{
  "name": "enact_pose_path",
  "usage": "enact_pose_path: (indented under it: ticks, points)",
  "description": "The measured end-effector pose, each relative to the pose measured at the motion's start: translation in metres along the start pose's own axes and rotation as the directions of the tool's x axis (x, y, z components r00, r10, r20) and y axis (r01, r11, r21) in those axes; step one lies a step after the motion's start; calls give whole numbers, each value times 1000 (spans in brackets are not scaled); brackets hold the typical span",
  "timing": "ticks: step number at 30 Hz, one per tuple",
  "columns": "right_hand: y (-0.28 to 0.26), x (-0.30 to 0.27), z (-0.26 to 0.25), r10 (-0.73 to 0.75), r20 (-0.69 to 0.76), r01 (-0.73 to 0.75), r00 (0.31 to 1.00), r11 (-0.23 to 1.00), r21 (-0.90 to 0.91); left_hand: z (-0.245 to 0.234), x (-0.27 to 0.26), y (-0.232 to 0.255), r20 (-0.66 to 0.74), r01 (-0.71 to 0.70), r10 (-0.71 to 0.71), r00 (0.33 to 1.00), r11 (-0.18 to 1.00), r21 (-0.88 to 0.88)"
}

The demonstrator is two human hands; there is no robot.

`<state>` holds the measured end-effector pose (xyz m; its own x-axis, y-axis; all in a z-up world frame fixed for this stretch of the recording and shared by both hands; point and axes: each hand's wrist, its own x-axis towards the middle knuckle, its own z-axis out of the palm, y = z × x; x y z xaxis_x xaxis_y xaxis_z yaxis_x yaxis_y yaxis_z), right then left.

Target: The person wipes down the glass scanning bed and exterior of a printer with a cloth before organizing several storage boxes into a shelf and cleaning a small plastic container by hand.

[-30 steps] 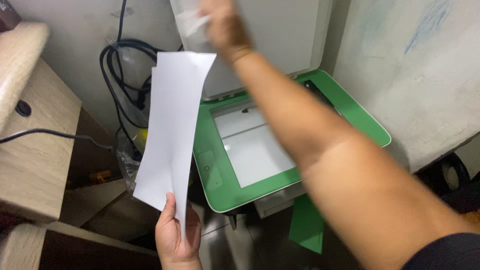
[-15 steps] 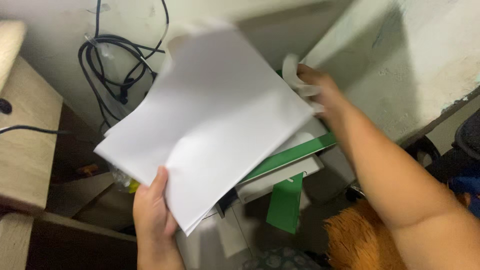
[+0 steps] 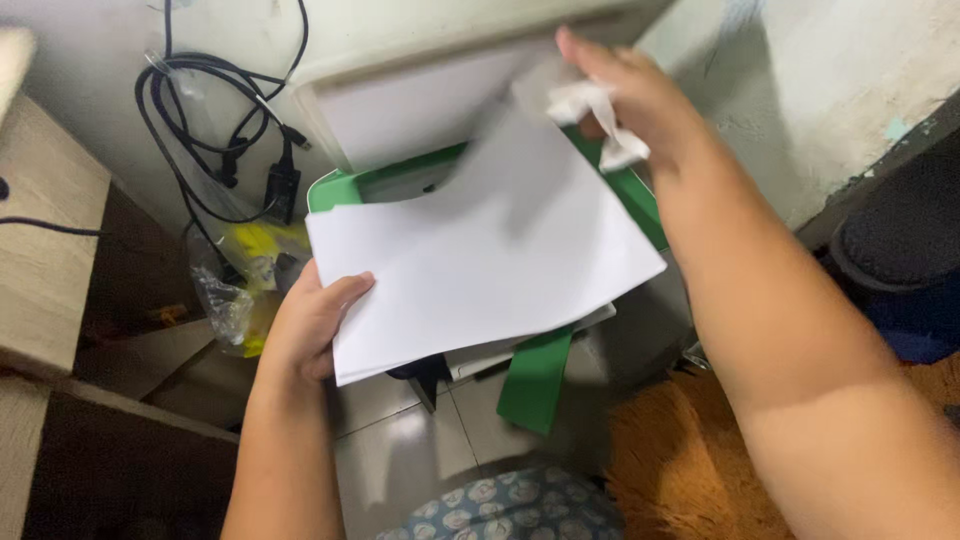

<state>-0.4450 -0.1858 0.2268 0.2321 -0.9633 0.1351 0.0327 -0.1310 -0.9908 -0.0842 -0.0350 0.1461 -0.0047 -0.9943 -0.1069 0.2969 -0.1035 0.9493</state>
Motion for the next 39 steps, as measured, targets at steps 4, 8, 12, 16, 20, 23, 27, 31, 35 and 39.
enact_pose_path:
  ticks: [4,8,12,16,20,23,27,31,35,39]
  points:
    - [-27,36,16,9,-36,-20,999,952,-305,-6,27,-18,-57,-68,74,996,992,105]
    - [-22,62,12,-162,57,172,985,924,-341,-4,67,-43,-287,-132,238,928,929,345]
    - [-12,79,4,-166,31,164,986,897,-411,12,86,-56,-259,-154,353,899,808,568]
    - [-10,85,-1,-170,73,185,983,868,-461,17,99,-45,-272,39,200,941,736,676]
    - [-22,76,4,34,-6,-33,999,900,-435,13,103,-49,-335,-27,227,915,860,509]
    - [-25,69,13,44,-97,-86,994,863,-498,23,104,-52,-295,-19,408,864,611,791]
    - [-10,85,-2,80,-94,-115,992,879,-462,40,109,-54,-327,73,315,891,613,787]
    - [20,114,-16,145,-69,-160,987,899,-408,33,119,-68,-265,-46,521,811,509,860]
    - [29,89,-19,182,-160,-226,970,918,-326,38,105,-67,-151,-287,689,709,476,831]
    - [21,27,-13,44,-185,-90,982,964,-249,54,58,-40,31,-506,889,457,231,831]
